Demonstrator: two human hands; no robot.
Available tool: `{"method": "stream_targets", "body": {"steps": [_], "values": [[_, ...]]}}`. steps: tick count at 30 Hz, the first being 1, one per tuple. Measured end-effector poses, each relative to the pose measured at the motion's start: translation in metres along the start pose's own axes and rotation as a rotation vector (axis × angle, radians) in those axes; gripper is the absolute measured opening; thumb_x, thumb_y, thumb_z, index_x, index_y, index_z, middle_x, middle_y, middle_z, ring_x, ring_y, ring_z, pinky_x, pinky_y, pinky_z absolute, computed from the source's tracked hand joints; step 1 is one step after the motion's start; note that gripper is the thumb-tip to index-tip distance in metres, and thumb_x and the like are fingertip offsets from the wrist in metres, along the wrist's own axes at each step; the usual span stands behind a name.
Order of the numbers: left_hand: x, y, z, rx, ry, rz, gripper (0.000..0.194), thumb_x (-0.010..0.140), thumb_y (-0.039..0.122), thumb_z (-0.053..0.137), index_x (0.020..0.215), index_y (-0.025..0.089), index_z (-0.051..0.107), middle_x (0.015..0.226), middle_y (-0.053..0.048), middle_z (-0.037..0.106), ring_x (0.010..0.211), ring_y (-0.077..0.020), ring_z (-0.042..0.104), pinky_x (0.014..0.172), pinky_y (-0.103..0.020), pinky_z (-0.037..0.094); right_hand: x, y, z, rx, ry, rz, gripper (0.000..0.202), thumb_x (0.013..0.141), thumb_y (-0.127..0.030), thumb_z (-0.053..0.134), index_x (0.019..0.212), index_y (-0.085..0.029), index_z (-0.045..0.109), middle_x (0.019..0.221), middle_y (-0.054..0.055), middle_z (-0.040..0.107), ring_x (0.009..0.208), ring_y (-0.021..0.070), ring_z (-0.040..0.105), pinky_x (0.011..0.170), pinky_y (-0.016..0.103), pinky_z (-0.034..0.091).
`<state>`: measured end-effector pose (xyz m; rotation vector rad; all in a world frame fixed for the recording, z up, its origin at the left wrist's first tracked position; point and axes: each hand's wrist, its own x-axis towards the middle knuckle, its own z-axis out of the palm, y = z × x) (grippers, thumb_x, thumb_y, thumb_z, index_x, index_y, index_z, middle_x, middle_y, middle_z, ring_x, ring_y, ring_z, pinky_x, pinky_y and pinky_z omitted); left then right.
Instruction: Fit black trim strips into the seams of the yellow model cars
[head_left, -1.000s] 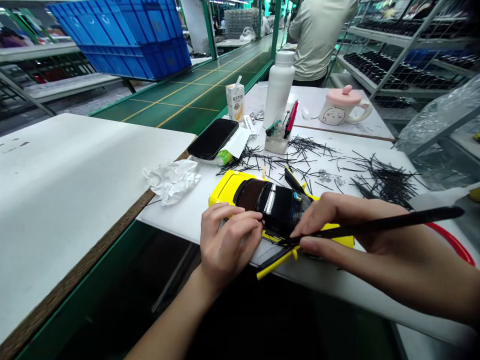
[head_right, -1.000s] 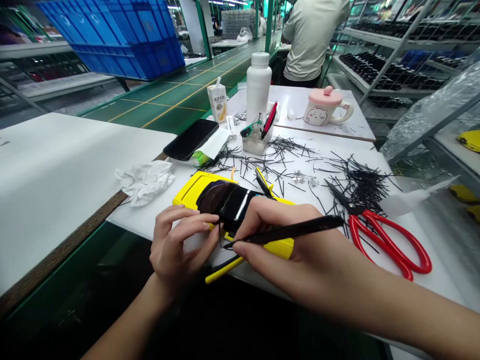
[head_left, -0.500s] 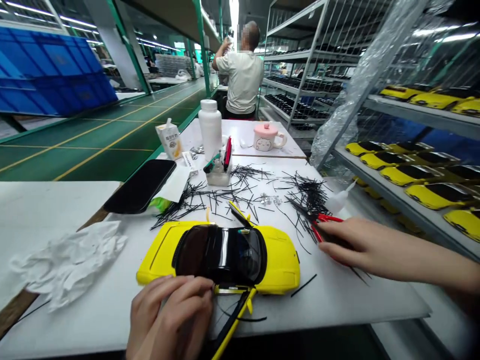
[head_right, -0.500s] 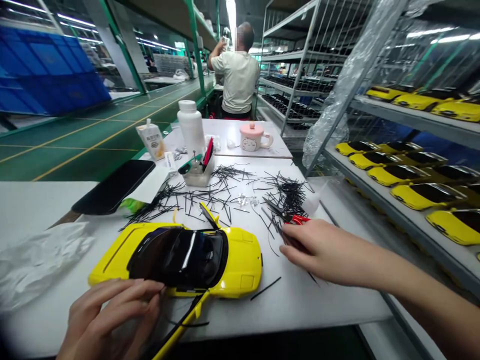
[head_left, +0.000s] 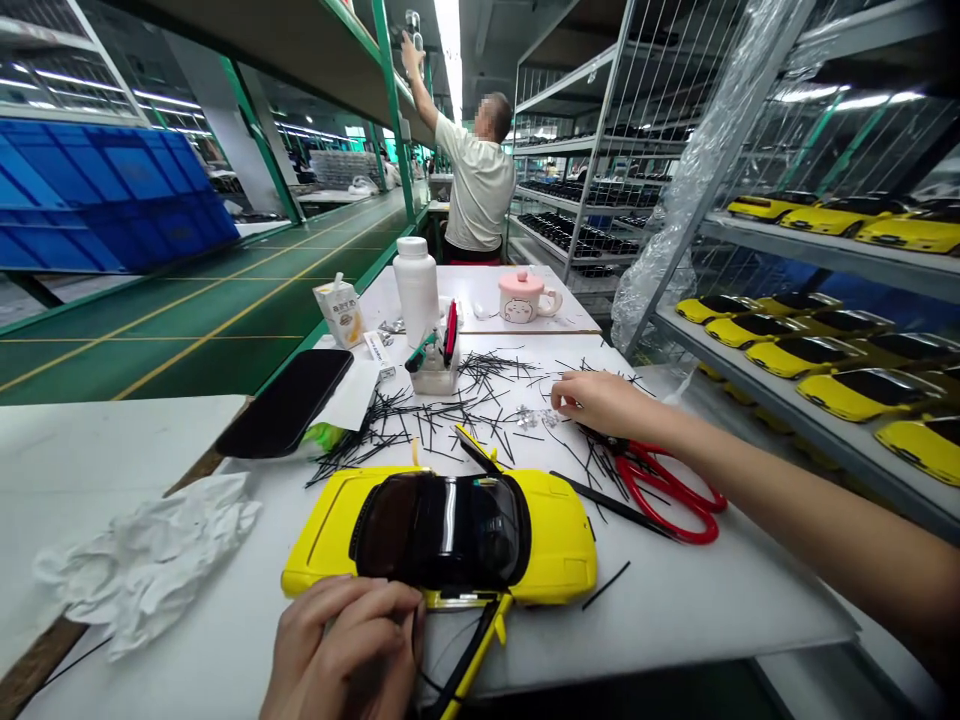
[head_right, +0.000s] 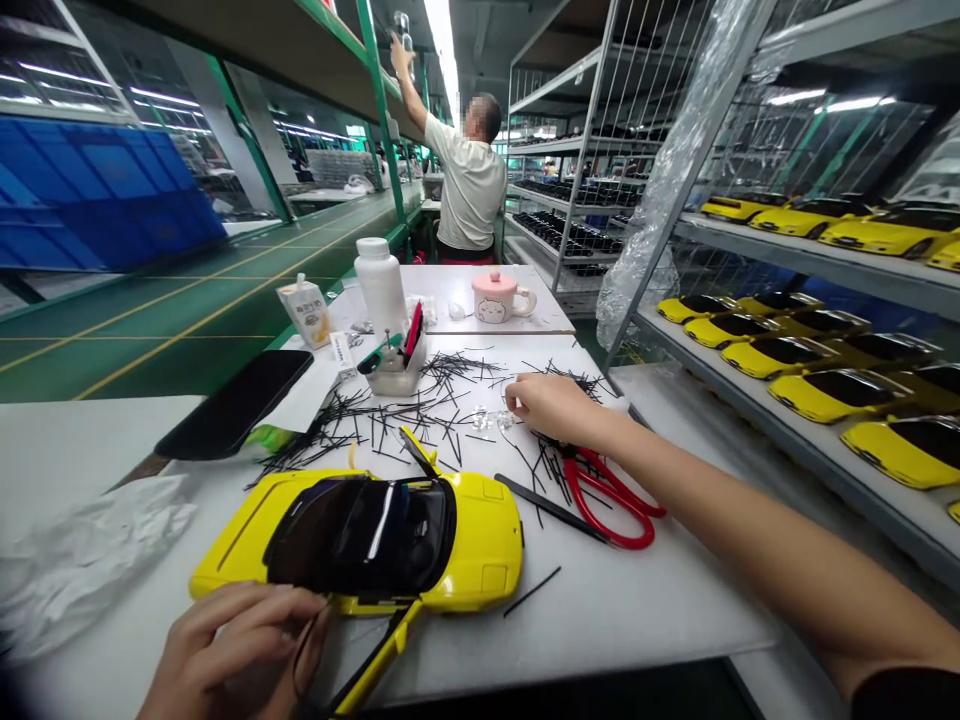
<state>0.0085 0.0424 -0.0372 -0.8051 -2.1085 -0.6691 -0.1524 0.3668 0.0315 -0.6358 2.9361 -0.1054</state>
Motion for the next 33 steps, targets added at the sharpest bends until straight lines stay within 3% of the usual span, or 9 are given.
{"method": "stream_targets", "body": {"steps": [4,9,14,17,20,23,29,33], "values": [[0.005,-0.001,-0.002,-0.003,-0.024,0.013,0.029,0.071,-0.001,0.069,0.087,0.02,0.058,0.082,-0.003,0.073,0.086,-0.0176,0.062,0.079,-0.029,0.053,0.009,0.004,0.009,0.02,-0.019,0.027,0.022,0.097,-0.035,0.056,0.098,-0.015,0.065,0.103,0.005,0.065,0.09,0.0155,0.061,0.082,0.034,0.051],[0.01,0.008,-0.002,0.024,0.0,-0.033,0.029,0.075,-0.001,0.066,0.084,0.023,0.053,0.079,0.0,0.072,0.081,-0.0163,0.063,0.08,-0.03,0.052,0.009,0.002,0.019,0.052,0.01,0.042,0.024,0.096,-0.037,0.057,0.092,-0.014,0.064,0.096,0.004,0.065,0.087,0.0144,0.061,0.081,0.033,0.051],[0.023,0.03,-0.001,-0.027,0.012,-0.261,0.025,0.082,0.004,0.06,0.083,0.024,0.045,0.076,0.005,0.068,0.074,-0.0129,0.067,0.1,-0.035,0.044,-0.004,-0.015,0.0,0.188,0.086,0.013,0.02,0.094,-0.027,0.05,0.084,-0.014,0.061,0.089,0.01,0.065,0.075,0.0164,0.056,0.068,0.03,0.044],[0.036,0.046,0.0,-0.213,-0.018,-0.461,0.021,0.087,0.011,0.059,0.08,0.023,0.044,0.078,0.006,0.066,0.074,-0.0099,0.067,0.094,-0.029,0.05,-0.025,-0.046,-0.016,0.368,0.104,-0.132,0.029,0.097,-0.04,0.043,0.093,-0.017,0.061,0.09,0.006,0.064,0.077,0.016,0.057,0.068,0.027,0.044],[0.049,0.058,0.001,-0.4,-0.019,-0.644,0.024,0.089,0.015,0.061,0.073,0.022,0.045,0.082,0.003,0.069,0.077,-0.0103,0.067,0.072,-0.02,0.054,-0.049,-0.081,-0.016,0.881,0.029,-0.366,0.031,0.095,-0.047,0.052,0.091,-0.017,0.061,0.087,0.004,0.061,0.08,0.0139,0.055,0.071,0.024,0.044],[0.058,0.066,0.003,-0.51,-0.001,-0.701,0.027,0.086,0.015,0.063,0.068,0.021,0.044,0.078,0.002,0.069,0.071,-0.0103,0.065,0.068,-0.018,0.053,-0.065,-0.101,-0.001,1.24,-0.113,-0.395,0.032,0.092,-0.047,0.06,0.088,-0.016,0.061,0.082,0.002,0.055,0.075,0.0112,0.048,0.064,0.022,0.039],[0.067,0.079,0.009,-0.644,0.039,-0.723,0.029,0.084,0.012,0.063,0.064,0.02,0.043,0.076,0.001,0.069,0.07,-0.0121,0.066,0.066,-0.021,0.054,-0.076,-0.095,0.008,1.438,-0.292,-0.351,0.031,0.089,-0.045,0.067,0.086,-0.015,0.061,0.074,-0.002,0.049,0.06,0.0056,0.034,0.051,0.018,0.027],[0.07,0.087,0.011,-0.696,0.049,-0.692,0.03,0.083,0.01,0.063,0.063,0.02,0.043,0.078,0.001,0.07,0.071,-0.0125,0.066,0.065,-0.022,0.053,-0.079,-0.093,0.005,1.446,-0.358,-0.357,0.032,0.089,-0.046,0.067,0.089,-0.014,0.062,0.077,0.0,0.051,0.062,0.006,0.037,0.054,0.019,0.029]]}}
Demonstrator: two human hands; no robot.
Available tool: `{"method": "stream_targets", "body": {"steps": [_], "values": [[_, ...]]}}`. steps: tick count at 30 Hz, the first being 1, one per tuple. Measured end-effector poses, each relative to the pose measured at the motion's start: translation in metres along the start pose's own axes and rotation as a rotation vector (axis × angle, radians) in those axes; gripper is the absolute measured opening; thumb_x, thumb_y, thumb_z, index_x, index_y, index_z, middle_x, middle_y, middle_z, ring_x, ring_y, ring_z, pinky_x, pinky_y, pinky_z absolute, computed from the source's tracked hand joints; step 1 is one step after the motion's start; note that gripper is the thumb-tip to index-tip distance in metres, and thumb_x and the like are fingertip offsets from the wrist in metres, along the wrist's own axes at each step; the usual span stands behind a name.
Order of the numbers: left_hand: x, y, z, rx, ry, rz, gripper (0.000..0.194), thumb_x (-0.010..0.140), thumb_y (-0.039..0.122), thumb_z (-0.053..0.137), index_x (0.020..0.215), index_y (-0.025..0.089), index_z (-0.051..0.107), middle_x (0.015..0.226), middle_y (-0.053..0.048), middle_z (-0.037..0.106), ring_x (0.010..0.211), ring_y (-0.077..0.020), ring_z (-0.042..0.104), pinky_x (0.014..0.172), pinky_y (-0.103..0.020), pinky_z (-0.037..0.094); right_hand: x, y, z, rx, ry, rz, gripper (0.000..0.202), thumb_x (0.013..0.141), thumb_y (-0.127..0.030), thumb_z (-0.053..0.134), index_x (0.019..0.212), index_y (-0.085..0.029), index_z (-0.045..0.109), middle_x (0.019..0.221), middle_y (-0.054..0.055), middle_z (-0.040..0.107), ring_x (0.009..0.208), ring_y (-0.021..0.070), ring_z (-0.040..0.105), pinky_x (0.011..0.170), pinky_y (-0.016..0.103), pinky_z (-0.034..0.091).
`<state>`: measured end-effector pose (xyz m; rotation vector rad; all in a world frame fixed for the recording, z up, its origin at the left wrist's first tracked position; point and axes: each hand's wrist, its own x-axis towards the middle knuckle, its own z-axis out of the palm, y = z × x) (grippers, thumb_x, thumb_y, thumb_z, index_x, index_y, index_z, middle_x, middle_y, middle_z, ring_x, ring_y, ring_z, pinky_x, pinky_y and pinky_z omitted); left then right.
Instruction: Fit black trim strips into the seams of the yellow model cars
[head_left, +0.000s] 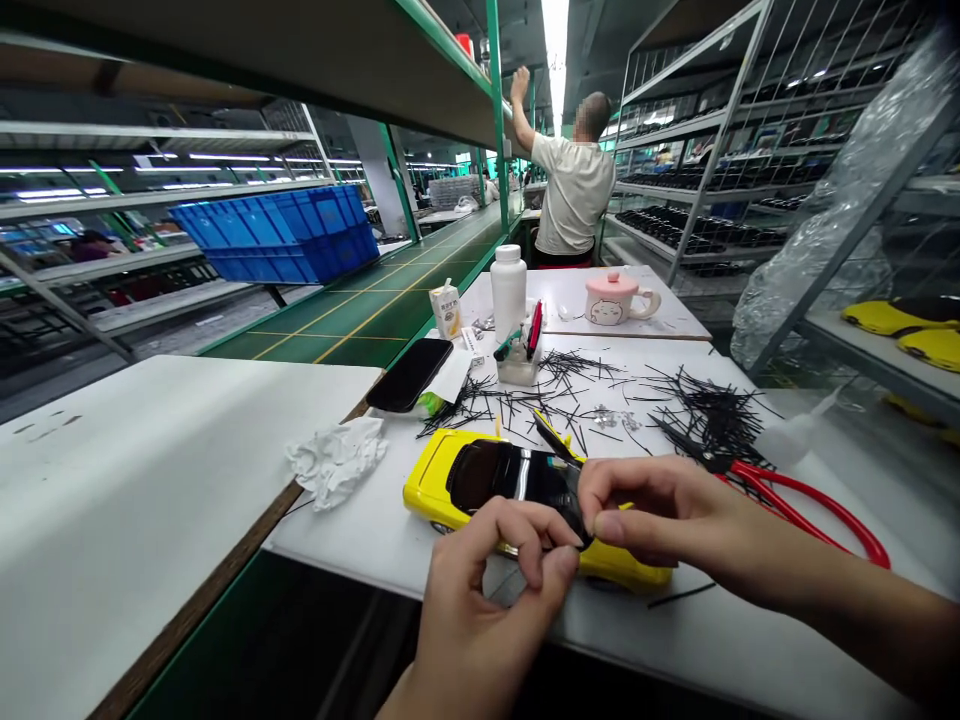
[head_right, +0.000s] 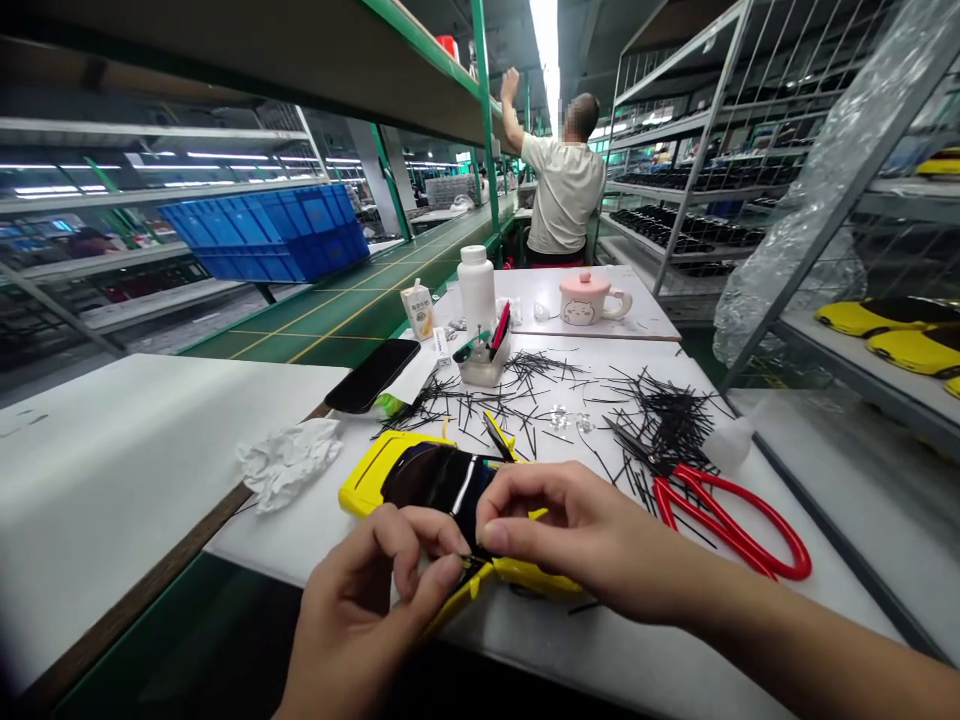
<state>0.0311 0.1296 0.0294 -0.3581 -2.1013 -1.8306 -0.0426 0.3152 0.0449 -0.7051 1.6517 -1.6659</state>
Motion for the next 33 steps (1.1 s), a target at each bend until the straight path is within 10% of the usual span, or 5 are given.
{"method": "stream_targets", "body": {"steps": [24,33], "values": [[-0.007,0.004,0.002,-0.049,0.053,-0.139,0.037,0.082,0.008,0.068,0.064,0.02,0.038,0.076,0.005,0.071,0.071,-0.0093,0.067,0.068,-0.018,0.052,-0.002,0.0,0.01,-0.042,0.016,0.026,0.034,0.09,-0.049,0.064,0.085,-0.016,0.061,0.072,-0.003,0.048,0.064,0.0068,0.039,0.053,0.019,0.028],[-0.007,-0.001,0.004,-0.067,0.127,-0.174,0.038,0.082,0.013,0.07,0.063,0.02,0.039,0.079,0.002,0.074,0.076,-0.0129,0.071,0.07,-0.02,0.055,-0.004,0.009,0.022,-0.426,0.237,-0.269,0.015,0.096,-0.028,0.052,0.084,-0.019,0.057,0.077,-0.001,0.055,0.067,0.0092,0.053,0.057,0.018,0.042]]}}
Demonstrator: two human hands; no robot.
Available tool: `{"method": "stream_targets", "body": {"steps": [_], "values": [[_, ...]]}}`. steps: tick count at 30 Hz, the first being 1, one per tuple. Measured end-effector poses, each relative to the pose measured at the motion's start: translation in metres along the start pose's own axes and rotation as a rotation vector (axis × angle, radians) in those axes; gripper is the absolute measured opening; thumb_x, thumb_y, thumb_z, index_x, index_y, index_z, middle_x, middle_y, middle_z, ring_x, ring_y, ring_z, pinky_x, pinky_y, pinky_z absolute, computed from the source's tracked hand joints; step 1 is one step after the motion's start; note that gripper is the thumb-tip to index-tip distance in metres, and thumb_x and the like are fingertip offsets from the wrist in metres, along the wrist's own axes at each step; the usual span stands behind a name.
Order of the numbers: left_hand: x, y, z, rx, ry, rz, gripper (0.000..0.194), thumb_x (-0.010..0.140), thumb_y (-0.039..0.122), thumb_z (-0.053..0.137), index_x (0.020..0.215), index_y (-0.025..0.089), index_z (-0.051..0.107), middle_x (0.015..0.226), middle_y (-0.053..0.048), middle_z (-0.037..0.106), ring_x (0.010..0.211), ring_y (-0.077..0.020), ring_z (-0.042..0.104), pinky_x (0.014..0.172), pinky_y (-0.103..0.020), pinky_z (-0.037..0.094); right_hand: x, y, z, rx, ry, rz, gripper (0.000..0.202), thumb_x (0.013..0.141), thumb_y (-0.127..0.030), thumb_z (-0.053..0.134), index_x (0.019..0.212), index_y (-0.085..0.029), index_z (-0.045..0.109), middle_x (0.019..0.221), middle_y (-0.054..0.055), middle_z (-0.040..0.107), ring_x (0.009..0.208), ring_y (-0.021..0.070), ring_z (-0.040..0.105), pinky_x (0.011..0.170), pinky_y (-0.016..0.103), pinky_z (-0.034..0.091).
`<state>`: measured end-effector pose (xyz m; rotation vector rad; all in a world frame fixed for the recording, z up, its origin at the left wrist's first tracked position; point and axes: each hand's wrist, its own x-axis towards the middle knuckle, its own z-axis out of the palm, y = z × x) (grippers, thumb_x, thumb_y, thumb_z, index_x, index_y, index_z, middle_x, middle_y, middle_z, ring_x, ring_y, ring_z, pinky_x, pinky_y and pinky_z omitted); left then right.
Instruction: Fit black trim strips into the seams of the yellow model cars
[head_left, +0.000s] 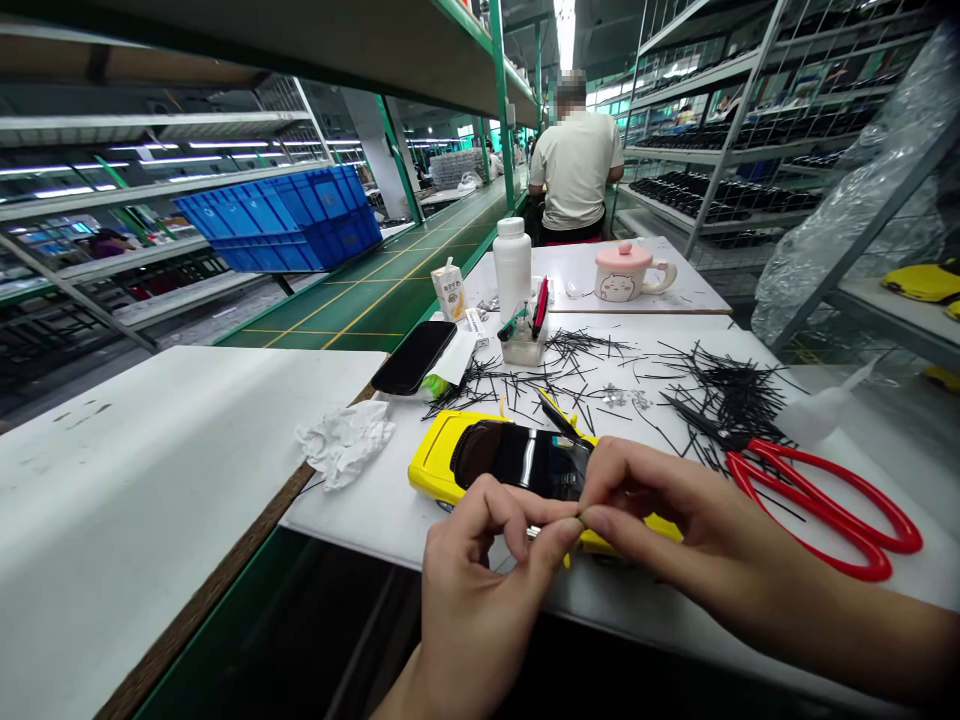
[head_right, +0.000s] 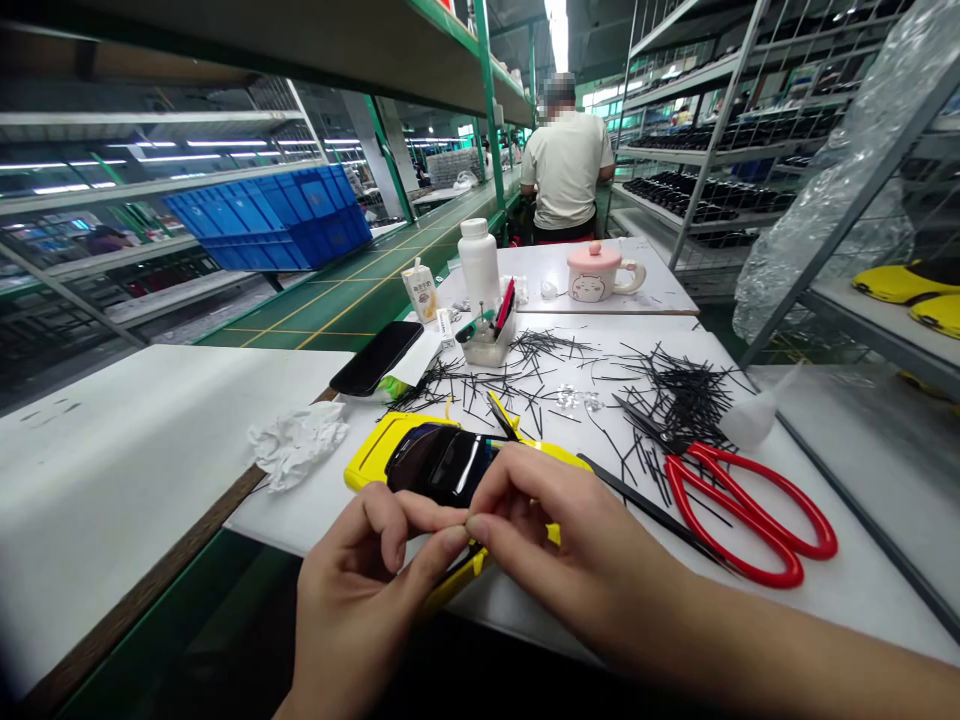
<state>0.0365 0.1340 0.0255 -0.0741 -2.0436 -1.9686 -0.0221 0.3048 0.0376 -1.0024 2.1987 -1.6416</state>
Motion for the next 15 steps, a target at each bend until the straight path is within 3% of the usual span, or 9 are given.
{"method": "stream_targets", "body": {"steps": [4,8,15], "values": [[-0.0014,-0.0008,0.0004,0.01,0.014,-0.004,0.037,0.082,0.013,0.071,0.064,0.021,0.04,0.078,0.001,0.075,0.075,-0.0147,0.071,0.07,-0.022,0.056,-0.0026,0.0017,0.0035,-0.223,0.121,-0.213,0.009,0.094,-0.017,0.052,0.085,-0.02,0.055,0.073,-0.002,0.054,0.062,0.0087,0.052,0.053,0.018,0.043],[-0.0025,-0.0005,0.0023,-0.013,0.024,-0.002,0.037,0.081,0.013,0.072,0.063,0.021,0.04,0.077,0.0,0.075,0.074,-0.0149,0.072,0.07,-0.022,0.057,-0.0026,0.002,0.0026,-0.326,0.163,-0.409,0.013,0.092,-0.007,0.05,0.091,-0.019,0.055,0.077,-0.001,0.058,0.068,0.008,0.054,0.06,0.017,0.045],[-0.003,-0.0003,0.0042,-0.037,0.045,0.017,0.037,0.08,0.009,0.071,0.063,0.021,0.04,0.076,0.002,0.075,0.073,-0.0127,0.072,0.068,-0.018,0.057,-0.0036,0.0037,0.0031,-0.412,0.186,-0.556,0.012,0.092,-0.005,0.051,0.097,-0.013,0.058,0.082,0.004,0.064,0.074,0.0099,0.059,0.065,0.019,0.05]]}}
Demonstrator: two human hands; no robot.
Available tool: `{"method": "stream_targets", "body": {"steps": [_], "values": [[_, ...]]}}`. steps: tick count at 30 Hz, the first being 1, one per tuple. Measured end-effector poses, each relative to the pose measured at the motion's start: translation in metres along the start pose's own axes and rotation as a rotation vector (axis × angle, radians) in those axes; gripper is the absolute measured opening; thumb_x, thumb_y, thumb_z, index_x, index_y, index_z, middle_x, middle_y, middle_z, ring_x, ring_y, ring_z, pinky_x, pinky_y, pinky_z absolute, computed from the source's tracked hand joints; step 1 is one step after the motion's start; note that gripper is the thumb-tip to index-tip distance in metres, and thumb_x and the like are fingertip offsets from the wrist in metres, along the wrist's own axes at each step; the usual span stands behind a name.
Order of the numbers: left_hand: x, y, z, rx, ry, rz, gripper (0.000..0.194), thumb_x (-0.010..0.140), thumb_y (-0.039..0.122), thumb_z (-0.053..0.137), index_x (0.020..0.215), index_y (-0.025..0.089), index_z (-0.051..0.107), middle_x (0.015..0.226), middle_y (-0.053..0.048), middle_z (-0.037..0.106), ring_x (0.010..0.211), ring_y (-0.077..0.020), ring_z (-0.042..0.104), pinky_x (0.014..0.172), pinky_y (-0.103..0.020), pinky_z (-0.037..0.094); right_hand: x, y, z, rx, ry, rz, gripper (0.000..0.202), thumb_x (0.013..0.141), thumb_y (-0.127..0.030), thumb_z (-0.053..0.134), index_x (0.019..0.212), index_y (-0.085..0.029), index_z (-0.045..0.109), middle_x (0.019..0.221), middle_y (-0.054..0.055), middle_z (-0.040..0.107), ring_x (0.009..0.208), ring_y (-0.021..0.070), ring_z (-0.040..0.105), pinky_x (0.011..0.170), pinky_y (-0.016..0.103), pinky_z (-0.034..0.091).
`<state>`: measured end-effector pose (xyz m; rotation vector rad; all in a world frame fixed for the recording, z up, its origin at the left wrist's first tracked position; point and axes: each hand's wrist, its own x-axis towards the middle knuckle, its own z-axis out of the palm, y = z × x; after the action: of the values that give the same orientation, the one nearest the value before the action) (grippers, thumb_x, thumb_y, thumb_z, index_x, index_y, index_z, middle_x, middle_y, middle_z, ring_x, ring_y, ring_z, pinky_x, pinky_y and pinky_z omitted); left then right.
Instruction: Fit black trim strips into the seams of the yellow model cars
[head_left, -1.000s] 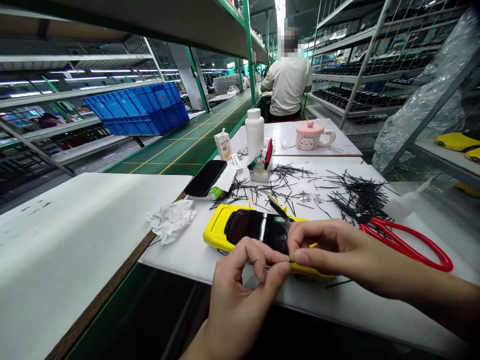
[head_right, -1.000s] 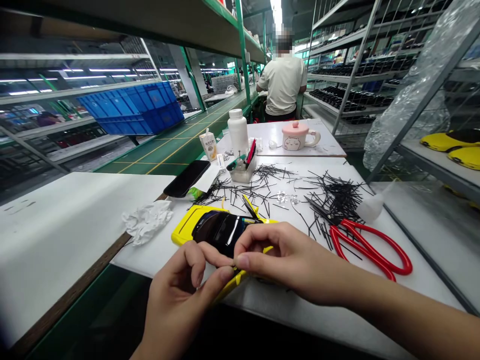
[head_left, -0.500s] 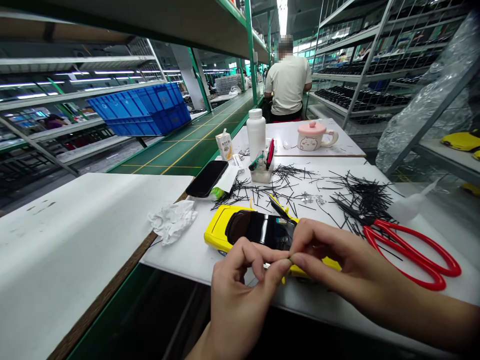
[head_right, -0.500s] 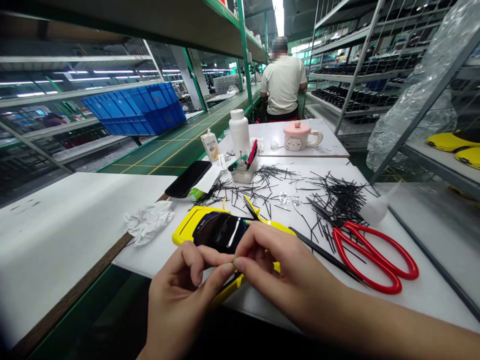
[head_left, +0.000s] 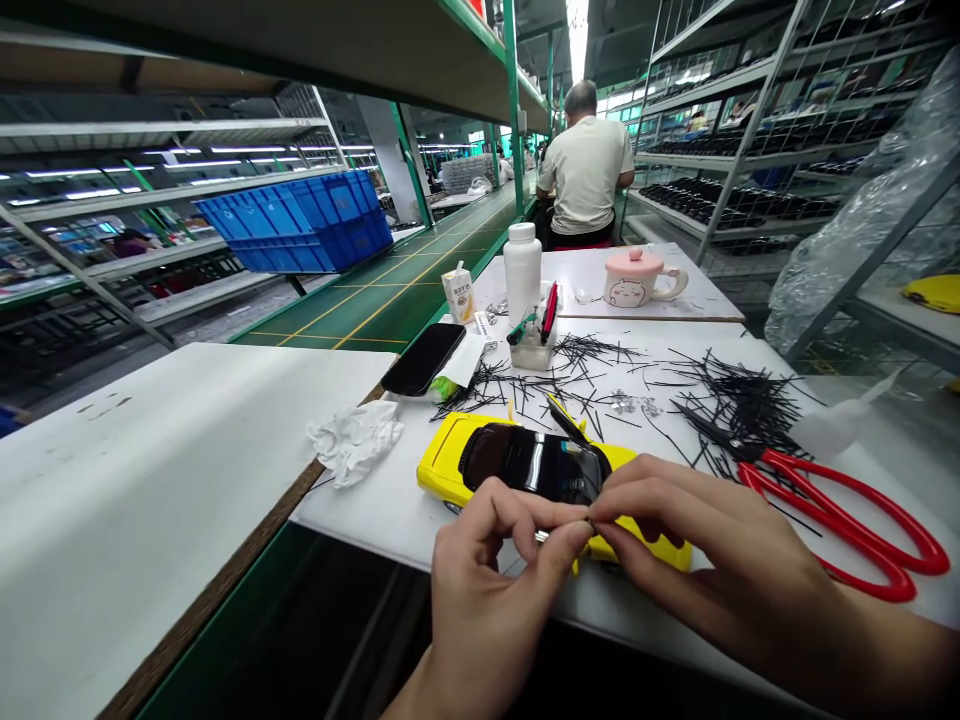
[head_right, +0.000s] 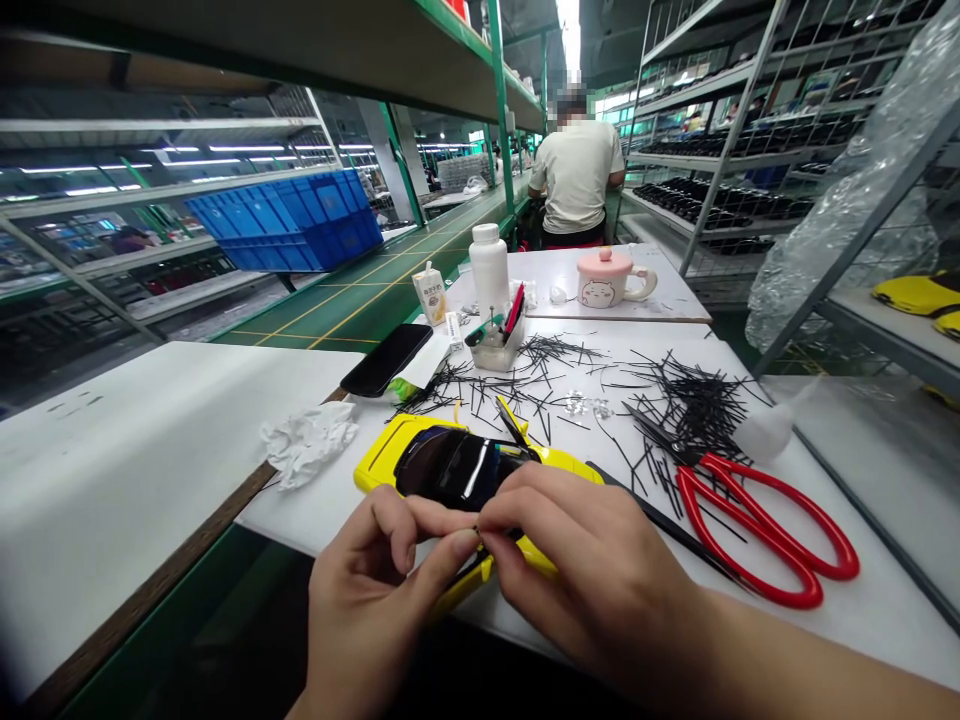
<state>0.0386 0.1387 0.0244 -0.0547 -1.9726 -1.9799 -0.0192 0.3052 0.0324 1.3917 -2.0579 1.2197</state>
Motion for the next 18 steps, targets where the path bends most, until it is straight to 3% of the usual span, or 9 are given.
{"method": "stream_targets", "body": {"steps": [6,18], "values": [[-0.0008,0.0007,-0.0013,0.022,0.005,-0.001,0.038,0.08,0.01,0.071,0.064,0.021,0.038,0.076,0.002,0.076,0.072,-0.0125,0.072,0.067,-0.017,0.057,-0.0027,-0.0005,0.0013,-0.076,0.04,-0.06,0.014,0.092,-0.004,0.053,0.1,-0.013,0.06,0.088,0.006,0.068,0.082,0.0113,0.065,0.073,0.02,0.052],[0.0001,-0.0022,0.0012,0.061,-0.03,0.055,0.037,0.08,0.007,0.069,0.063,0.021,0.039,0.08,0.002,0.076,0.077,-0.0139,0.074,0.071,-0.019,0.059,-0.0005,-0.0028,0.0011,-0.206,0.024,-0.097,0.015,0.089,-0.003,0.051,0.085,-0.017,0.051,0.072,0.004,0.064,0.066,0.0122,0.062,0.059,0.021,0.05]]}}
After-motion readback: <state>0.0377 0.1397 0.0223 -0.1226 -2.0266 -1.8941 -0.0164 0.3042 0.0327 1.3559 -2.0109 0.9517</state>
